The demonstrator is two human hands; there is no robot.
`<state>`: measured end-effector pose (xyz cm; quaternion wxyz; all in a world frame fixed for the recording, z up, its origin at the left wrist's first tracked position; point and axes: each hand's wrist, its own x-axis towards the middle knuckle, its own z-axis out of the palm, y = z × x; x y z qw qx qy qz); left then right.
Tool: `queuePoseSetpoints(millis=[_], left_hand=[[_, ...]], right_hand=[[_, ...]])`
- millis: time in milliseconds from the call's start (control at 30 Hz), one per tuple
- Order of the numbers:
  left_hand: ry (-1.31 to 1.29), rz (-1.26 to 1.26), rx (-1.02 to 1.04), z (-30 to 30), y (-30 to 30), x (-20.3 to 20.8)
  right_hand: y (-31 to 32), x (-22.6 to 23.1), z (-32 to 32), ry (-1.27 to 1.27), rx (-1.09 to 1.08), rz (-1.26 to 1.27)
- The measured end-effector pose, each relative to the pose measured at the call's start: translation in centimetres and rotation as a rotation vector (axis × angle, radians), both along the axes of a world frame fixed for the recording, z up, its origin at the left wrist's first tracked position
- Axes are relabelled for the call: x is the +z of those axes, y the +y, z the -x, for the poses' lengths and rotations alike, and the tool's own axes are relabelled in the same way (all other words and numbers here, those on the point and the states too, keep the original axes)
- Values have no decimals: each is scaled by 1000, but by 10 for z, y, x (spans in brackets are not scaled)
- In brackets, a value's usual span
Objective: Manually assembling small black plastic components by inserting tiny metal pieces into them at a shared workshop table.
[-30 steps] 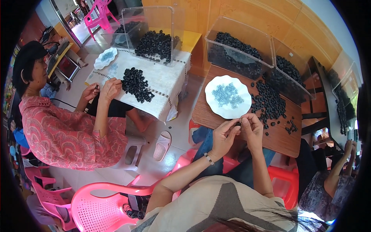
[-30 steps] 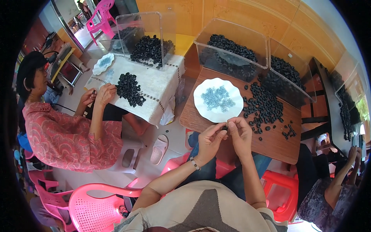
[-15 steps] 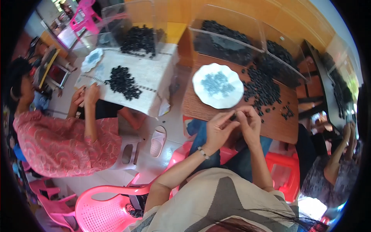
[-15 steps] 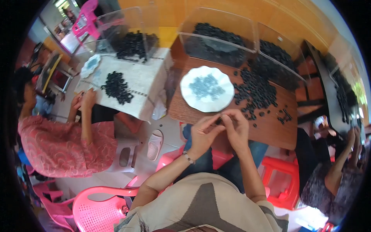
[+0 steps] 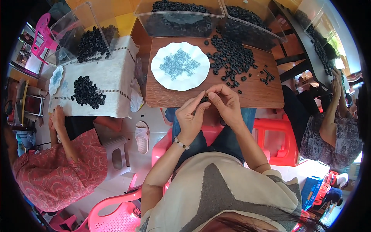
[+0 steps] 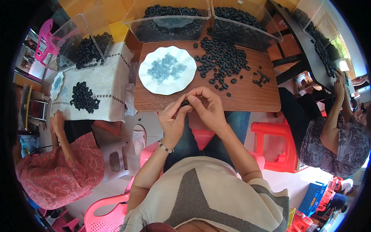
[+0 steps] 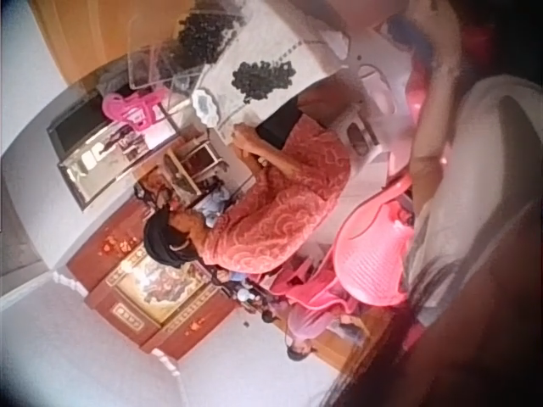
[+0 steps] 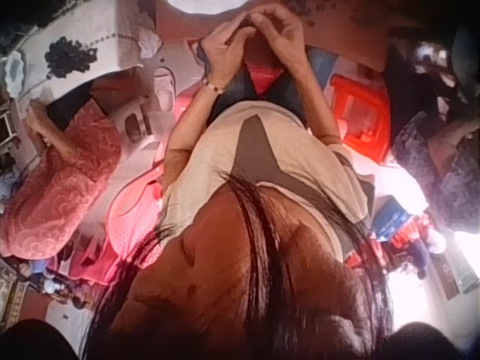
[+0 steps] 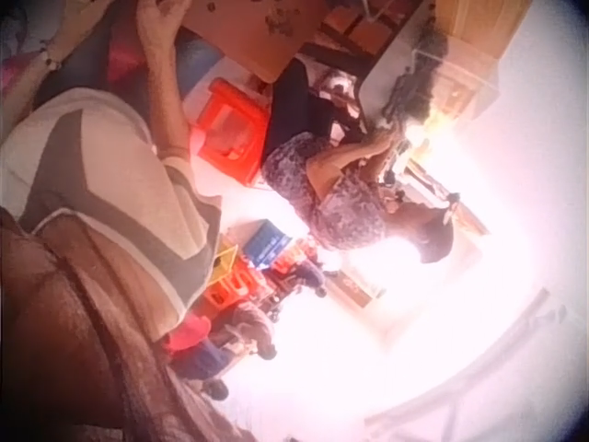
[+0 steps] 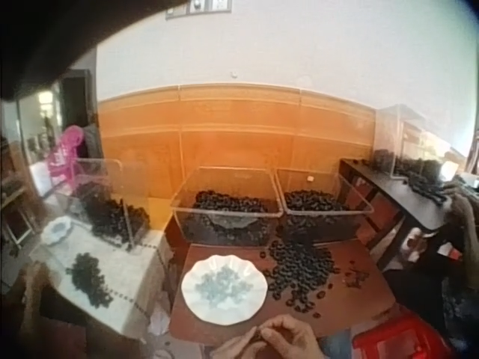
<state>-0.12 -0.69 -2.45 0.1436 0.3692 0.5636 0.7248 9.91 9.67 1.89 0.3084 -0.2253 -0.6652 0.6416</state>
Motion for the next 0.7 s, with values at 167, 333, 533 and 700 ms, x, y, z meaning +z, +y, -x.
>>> queuePoseSetpoints(millis=[167,333,533,700], left_hand=[[46,57,-17,-2,-4,4],[128,64,-41,2,-3,3],[148,54,-59,2,-4,-1],[171,56,-58,2,-2,1]], right_hand=[[-7,3,-1,64,6,26],[-8,-3,-2,108,-6,-8],[6,6,-14,-28,-11,-488],[11,14,-24,-48,10,-731]])
